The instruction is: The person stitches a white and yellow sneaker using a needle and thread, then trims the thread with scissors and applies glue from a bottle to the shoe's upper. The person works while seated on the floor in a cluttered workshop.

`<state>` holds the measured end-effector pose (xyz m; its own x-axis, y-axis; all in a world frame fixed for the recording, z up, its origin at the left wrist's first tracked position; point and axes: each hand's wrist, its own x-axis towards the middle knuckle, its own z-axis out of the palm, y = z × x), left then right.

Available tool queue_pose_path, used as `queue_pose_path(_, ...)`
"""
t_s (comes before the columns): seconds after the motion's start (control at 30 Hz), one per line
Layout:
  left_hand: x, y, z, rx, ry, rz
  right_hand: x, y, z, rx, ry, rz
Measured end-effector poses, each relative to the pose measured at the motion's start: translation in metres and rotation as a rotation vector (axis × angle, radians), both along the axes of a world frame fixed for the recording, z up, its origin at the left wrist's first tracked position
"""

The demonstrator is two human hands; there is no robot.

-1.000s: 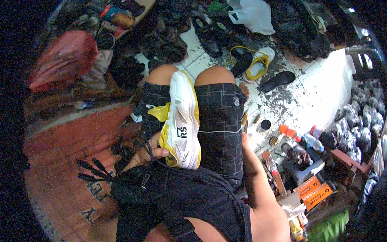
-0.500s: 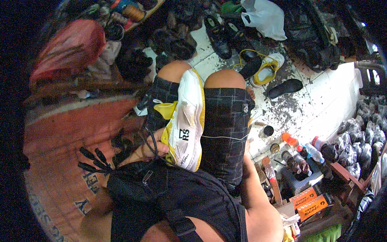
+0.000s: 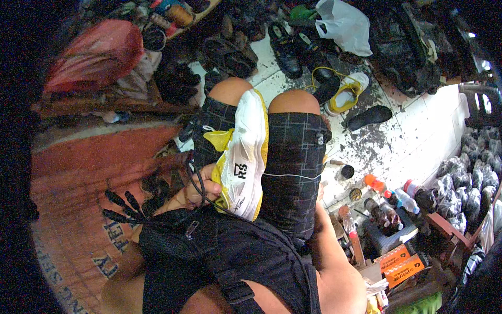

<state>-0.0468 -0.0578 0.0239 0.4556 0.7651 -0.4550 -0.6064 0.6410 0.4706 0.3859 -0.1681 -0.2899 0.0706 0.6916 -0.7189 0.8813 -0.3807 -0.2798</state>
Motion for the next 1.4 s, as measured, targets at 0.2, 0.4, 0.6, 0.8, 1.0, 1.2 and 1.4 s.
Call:
queue_pose_path(0.2, 0.005, 0.009, 0.009, 0.028, -0.048, 0.040, 0.002, -0.008, 0.008, -0.004, 0.004, -0.054)
queue_pose_path(0.4, 0.001, 0.009, 0.020, 0.054, -0.052, 0.154, -0.012, 0.001, -0.001, -0.008, 0.076, -0.164)
queue_pose_path(0.6, 0.005, 0.009, 0.007, 0.048, -0.106, 0.075, -0.027, 0.019, -0.021, -0.042, 0.175, -0.329)
queue_pose_path(0.8, 0.010, 0.010, 0.007, -0.009, -0.103, 0.049, -0.035, 0.031, -0.034, -0.106, 0.301, -0.554)
queue_pose_path(1.0, 0.010, 0.008, 0.006, -0.063, -0.175, 0.057, -0.033, 0.067, -0.061, -0.226, 0.603, -1.066)
queue_pose_path(1.2, 0.023, 0.007, -0.004, -0.193, -0.447, 0.116, -0.010, 0.116, 0.020, 0.314, 0.425, -0.768)
queue_pose_path(1.4, 0.007, 0.018, 0.012, 0.018, -0.061, -0.038, -0.030, 0.120, 0.221, 0.680, 0.869, -0.790)
